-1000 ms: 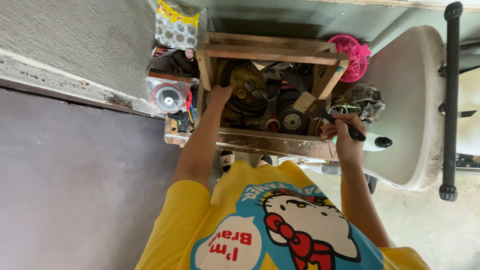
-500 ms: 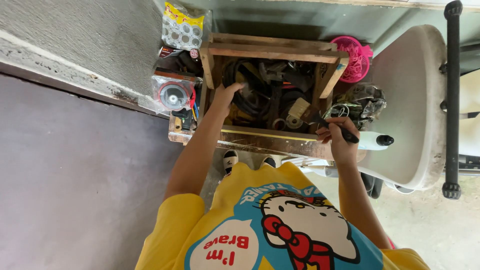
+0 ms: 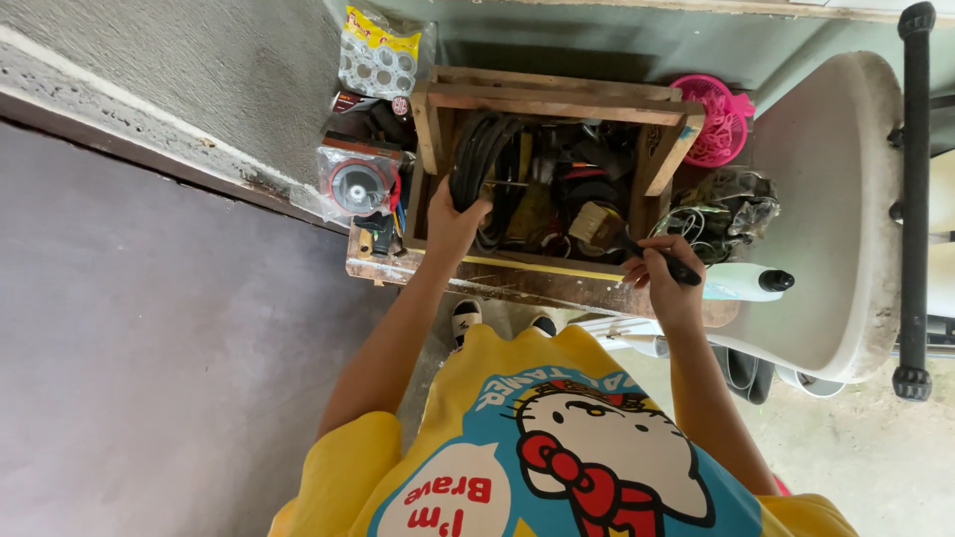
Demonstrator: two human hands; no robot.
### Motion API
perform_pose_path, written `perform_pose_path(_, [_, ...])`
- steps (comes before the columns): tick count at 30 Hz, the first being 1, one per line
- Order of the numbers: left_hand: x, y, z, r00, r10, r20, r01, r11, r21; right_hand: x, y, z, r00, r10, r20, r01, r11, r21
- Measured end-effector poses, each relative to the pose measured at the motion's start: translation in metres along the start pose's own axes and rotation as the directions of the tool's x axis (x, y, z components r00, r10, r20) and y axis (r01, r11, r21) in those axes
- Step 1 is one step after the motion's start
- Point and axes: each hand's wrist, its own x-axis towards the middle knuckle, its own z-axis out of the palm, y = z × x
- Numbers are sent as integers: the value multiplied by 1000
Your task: Searching through and organizing various items like brushes, tape, and wires inside a wooden toolbox.
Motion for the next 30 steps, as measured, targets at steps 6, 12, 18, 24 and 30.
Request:
perform_pose_path(6, [-8,-3,-15,988,100,-117,-106,993,-44,2,1,2,1000,2,17,-1,999,-38])
perform_pose_path(12, [-12,35,-35,975,198,-98,-213,960,-183,11,4,9,999,-12,47,15,998,-63])
perform_pose_path(18, [-4,30,-53,951,295,-95,-310,901,-305,15,-3,23,997,37,61,-31,995,-96])
perform_pose_path(24, [4,32,-56,949,282,-140,-312,784,-537,14,-21,44,987,71,144,-54,992,-114])
perform_pose_path(30, [5,55,-61,959,252,-133,-277,720,-636,28,-16,61,979,148,143,-107,960,-259])
